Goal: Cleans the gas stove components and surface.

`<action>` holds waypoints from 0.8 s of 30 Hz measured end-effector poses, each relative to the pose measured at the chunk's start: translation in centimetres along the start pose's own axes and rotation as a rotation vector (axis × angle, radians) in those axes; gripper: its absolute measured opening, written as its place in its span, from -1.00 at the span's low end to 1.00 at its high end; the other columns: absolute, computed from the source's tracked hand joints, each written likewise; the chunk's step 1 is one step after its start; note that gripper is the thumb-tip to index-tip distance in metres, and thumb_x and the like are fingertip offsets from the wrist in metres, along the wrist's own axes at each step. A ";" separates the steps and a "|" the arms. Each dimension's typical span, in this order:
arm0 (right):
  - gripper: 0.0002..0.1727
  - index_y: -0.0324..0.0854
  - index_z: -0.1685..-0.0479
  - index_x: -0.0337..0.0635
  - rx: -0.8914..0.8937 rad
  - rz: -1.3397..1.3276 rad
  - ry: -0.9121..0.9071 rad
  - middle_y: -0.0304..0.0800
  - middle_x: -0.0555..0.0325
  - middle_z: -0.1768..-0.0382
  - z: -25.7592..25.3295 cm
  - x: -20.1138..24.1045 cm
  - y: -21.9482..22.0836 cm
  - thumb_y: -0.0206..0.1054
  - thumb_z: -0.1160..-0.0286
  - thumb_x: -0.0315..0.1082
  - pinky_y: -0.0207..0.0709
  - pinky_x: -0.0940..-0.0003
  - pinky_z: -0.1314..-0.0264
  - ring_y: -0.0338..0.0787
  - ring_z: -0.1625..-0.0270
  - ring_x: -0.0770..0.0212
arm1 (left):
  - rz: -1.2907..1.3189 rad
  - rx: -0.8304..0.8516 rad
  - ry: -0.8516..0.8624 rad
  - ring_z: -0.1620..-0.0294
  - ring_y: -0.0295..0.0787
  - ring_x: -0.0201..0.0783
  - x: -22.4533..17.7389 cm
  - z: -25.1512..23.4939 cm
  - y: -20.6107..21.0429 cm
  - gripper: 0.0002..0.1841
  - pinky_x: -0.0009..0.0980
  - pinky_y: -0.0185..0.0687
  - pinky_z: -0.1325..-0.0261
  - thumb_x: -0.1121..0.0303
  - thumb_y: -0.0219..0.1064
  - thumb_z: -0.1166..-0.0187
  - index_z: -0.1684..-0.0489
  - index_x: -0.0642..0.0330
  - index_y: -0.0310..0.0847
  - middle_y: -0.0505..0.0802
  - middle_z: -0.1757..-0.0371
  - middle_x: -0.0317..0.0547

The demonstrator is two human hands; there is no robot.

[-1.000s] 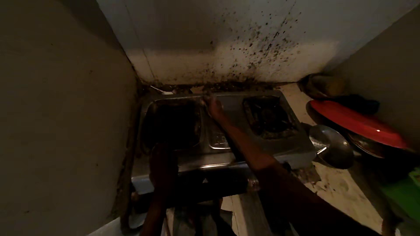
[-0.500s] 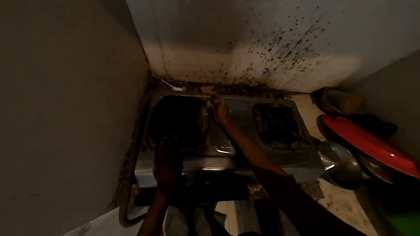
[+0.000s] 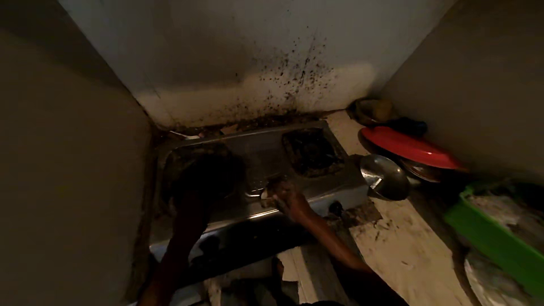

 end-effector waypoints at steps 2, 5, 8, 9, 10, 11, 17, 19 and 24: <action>-0.52 0.73 -0.34 -0.14 -0.149 -0.066 -0.007 0.60 -0.17 -0.52 0.7 0.0 -1.3 0.15 -0.75 -0.02 0.35 -0.01 -0.72 0.51 -0.63 -0.11 | 0.017 0.155 -0.081 -0.74 0.27 0.31 -2.5 0.7 -5.0 -0.31 0.28 -0.02 -0.77 -0.02 0.22 -0.71 -0.65 0.36 0.40 0.47 -0.68 0.31; -0.55 0.75 -0.22 -0.35 -0.274 -0.148 -0.024 0.68 -0.31 -0.39 0.2 1.4 -1.5 0.18 -0.74 -0.14 0.48 -0.02 -0.60 0.64 -0.50 -0.20 | 0.180 0.330 -0.224 -0.82 0.10 0.27 -7.1 0.8 -12.7 -0.44 0.12 -0.06 -0.82 0.33 0.20 -0.75 -0.68 0.44 0.30 0.35 -0.75 0.35; -0.56 0.74 -0.20 -0.35 -0.137 -0.208 -0.071 0.71 -0.25 -0.35 -2.6 4.5 0.5 0.16 -0.77 -0.14 0.52 0.06 -0.57 0.70 -0.44 -0.09 | 0.231 0.055 -0.324 -0.75 0.18 0.36 -7.0 0.2 -14.3 -0.57 0.15 -0.03 -0.79 0.45 0.10 -0.78 -0.58 0.43 0.43 0.45 -0.65 0.41; -0.56 0.73 -0.19 -0.33 -0.100 -0.212 -0.059 0.75 -0.21 -0.29 -4.1 5.7 1.5 0.15 -0.78 -0.12 0.56 0.09 -0.51 0.74 -0.37 -0.04 | 0.200 -0.072 -0.312 -0.68 0.29 0.38 -4.7 -0.6 -12.4 -0.60 0.24 0.03 -0.74 0.39 0.10 -0.79 -0.51 0.36 0.52 0.53 -0.57 0.39; -0.55 0.70 -0.18 -0.31 -0.074 -0.215 -0.026 0.77 -0.17 -0.19 -5.8 6.7 2.6 0.14 -0.78 -0.08 0.62 0.11 -0.41 0.78 -0.26 0.01 | 0.118 -0.200 -0.267 -0.54 0.48 0.33 -1.6 -1.6 -9.6 -0.64 0.35 0.03 -0.68 0.33 0.12 -0.76 -0.40 0.27 0.60 0.67 -0.43 0.30; -0.52 0.67 -0.25 -0.31 -0.047 -0.222 0.027 0.79 -0.17 -0.16 -7.5 7.7 3.5 0.15 -0.77 -0.04 0.64 0.08 -0.38 0.80 -0.23 0.00 | 0.061 -0.265 -0.275 -0.48 0.55 0.27 1.1 -2.4 -7.8 -0.62 0.40 0.12 -0.61 0.24 0.13 -0.77 -0.41 0.21 0.59 0.71 -0.38 0.22; -0.41 0.58 -0.45 -0.31 0.001 -0.162 0.100 0.74 -0.23 -0.32 -12.8 11.8 6.5 0.13 -0.76 0.02 0.50 0.00 -0.57 0.70 -0.43 -0.09 | 0.275 0.092 -0.685 -0.64 0.41 0.28 3.2 -1.3 -9.9 -0.42 0.13 0.27 -0.68 0.05 0.05 -0.84 -0.58 0.39 0.44 0.54 -0.58 0.39; -0.46 0.61 -0.42 -0.30 -0.010 -0.155 0.127 0.74 -0.21 -0.32 -13.3 12.1 7.0 0.18 -0.73 -0.03 0.48 -0.01 -0.57 0.69 -0.44 -0.09 | 0.232 0.131 -0.719 -0.66 0.40 0.25 3.8 -1.7 -9.2 -0.40 0.16 0.29 -0.66 -0.04 0.02 -0.83 -0.52 0.31 0.53 0.53 -0.61 0.32; -0.45 0.56 -0.51 -0.28 -0.058 -0.014 0.067 0.67 -0.24 -0.43 -11.7 12.8 8.1 0.13 -0.77 -0.07 0.48 -0.07 -0.57 0.65 -0.49 -0.15 | 0.261 -0.005 -0.715 -0.67 0.37 0.26 5.1 -2.6 -6.1 -0.42 0.27 0.22 -0.65 -0.06 0.17 -0.74 -0.45 0.25 0.60 0.56 -0.59 0.28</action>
Point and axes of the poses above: each hand's wrist, its own z-axis away from the middle knuckle, its own y-axis out of the palm, x = y × z, the point moved 1 cm from there along -z, towards the middle knuckle
